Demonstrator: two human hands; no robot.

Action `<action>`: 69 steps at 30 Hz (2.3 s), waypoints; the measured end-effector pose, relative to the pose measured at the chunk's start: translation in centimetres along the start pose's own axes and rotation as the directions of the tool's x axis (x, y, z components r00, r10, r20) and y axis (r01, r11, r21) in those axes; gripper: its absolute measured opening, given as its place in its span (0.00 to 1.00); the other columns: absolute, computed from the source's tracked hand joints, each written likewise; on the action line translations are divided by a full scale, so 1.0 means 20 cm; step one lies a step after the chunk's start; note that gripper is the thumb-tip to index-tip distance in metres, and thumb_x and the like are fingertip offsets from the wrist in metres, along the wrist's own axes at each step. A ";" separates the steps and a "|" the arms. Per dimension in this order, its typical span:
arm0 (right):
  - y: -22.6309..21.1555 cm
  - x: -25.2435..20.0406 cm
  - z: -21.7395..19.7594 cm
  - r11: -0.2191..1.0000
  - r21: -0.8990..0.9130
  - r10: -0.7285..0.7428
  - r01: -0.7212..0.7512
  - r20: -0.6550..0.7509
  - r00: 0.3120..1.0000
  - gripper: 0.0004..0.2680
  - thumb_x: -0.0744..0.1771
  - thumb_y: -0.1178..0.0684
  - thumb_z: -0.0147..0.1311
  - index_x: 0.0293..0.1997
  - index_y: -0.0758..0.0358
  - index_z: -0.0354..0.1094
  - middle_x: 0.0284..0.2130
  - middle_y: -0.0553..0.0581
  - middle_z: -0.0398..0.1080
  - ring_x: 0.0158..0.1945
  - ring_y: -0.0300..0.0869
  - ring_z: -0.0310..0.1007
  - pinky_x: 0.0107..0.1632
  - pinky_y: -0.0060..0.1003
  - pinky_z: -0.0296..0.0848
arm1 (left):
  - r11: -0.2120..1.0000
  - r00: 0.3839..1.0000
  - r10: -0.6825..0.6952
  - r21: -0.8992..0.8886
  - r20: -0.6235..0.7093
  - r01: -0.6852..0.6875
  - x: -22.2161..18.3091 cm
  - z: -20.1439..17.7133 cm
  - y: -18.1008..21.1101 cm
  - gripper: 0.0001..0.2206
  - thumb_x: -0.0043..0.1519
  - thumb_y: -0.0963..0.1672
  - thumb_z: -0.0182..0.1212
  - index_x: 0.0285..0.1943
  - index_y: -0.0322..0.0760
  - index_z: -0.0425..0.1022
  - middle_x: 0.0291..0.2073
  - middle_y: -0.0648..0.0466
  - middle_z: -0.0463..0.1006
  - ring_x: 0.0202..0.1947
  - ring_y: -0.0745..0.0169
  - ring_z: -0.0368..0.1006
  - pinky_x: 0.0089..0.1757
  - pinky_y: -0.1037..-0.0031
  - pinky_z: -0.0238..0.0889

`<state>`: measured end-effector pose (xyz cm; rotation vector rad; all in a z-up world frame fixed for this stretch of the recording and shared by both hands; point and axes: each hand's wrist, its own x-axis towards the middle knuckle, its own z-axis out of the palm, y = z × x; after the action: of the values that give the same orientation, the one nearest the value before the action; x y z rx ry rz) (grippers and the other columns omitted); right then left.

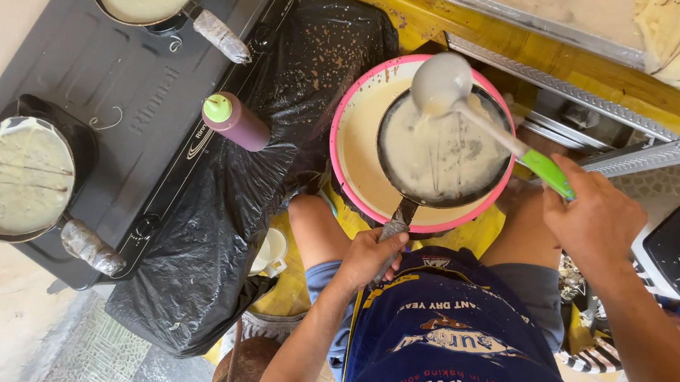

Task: Cooking crepes on multiple pans, applying chocolate sauce, and stacking them.

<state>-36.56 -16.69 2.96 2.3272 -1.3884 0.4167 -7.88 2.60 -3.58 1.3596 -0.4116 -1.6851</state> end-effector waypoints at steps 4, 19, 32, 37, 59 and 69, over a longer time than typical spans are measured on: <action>0.07 0.10 -0.03 0.962 0.194 0.126 -0.193 0.313 0.942 0.15 0.70 0.40 0.57 0.65 0.37 0.77 0.27 0.58 0.77 0.33 0.60 0.77 0.35 0.53 0.70 | 0.969 0.984 -0.041 0.233 -0.175 0.082 -0.07 -0.04 0.16 0.15 0.64 0.51 0.65 0.33 0.39 0.75 0.17 0.56 0.74 0.12 0.69 0.66 0.19 0.80 0.60; -0.18 -0.04 0.18 0.986 0.012 0.074 -0.169 0.868 0.491 0.20 0.64 0.52 0.47 0.63 0.33 0.68 0.55 0.62 0.60 0.61 0.57 0.68 0.52 0.59 0.78 | -0.417 0.430 0.860 0.865 0.275 0.279 -0.13 -0.21 0.11 0.06 0.64 0.38 0.53 0.34 0.39 0.70 0.19 0.59 0.61 0.17 0.66 0.59 0.19 0.73 0.51; -0.26 -0.28 0.61 0.999 0.037 -0.041 0.017 0.878 0.477 0.21 0.67 0.40 0.45 0.71 0.40 0.65 0.47 0.59 0.82 0.53 0.51 0.82 0.56 0.50 0.76 | -0.269 0.245 0.950 0.908 0.195 0.322 0.14 -0.21 -0.12 0.07 0.59 0.47 0.54 0.34 0.42 0.74 0.18 0.60 0.64 0.17 0.64 0.68 0.24 0.74 0.65; -0.63 0.17 -0.31 0.999 -0.010 -0.008 0.039 0.902 0.432 0.20 0.70 0.50 0.35 0.68 0.52 0.71 0.57 0.67 0.79 0.63 0.58 0.76 0.65 0.53 0.69 | -0.156 0.172 0.979 0.952 0.113 0.264 0.19 -0.19 -0.21 0.09 0.63 0.48 0.53 0.38 0.42 0.76 0.19 0.60 0.66 0.18 0.64 0.69 0.26 0.73 0.66; -3.08 0.23 -0.45 0.139 0.413 -0.887 -0.900 0.456 0.072 0.34 0.65 0.25 0.52 0.70 0.63 0.53 0.50 0.67 0.67 0.46 0.53 0.73 0.45 0.46 0.72 | 0.615 0.216 0.739 0.508 -0.638 -0.602 0.16 -0.61 -0.08 0.11 0.62 0.48 0.65 0.33 0.42 0.68 0.16 0.54 0.68 0.14 0.59 0.67 0.22 0.75 0.62; -2.50 0.89 -0.94 -0.066 0.214 -0.961 -0.974 0.247 0.120 0.14 0.65 0.45 0.60 0.51 0.60 0.73 0.20 0.46 0.60 0.17 0.30 0.59 0.20 0.23 0.52 | 0.567 0.525 0.336 -0.277 -0.782 -0.776 -0.15 -0.68 0.31 0.15 0.58 0.49 0.75 0.38 0.36 0.77 0.14 0.42 0.73 0.07 0.52 0.69 0.11 0.73 0.61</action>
<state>14.88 0.06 18.23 4.7562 -1.5528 -2.0621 7.05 5.42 -1.95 1.0285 0.1039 -0.5554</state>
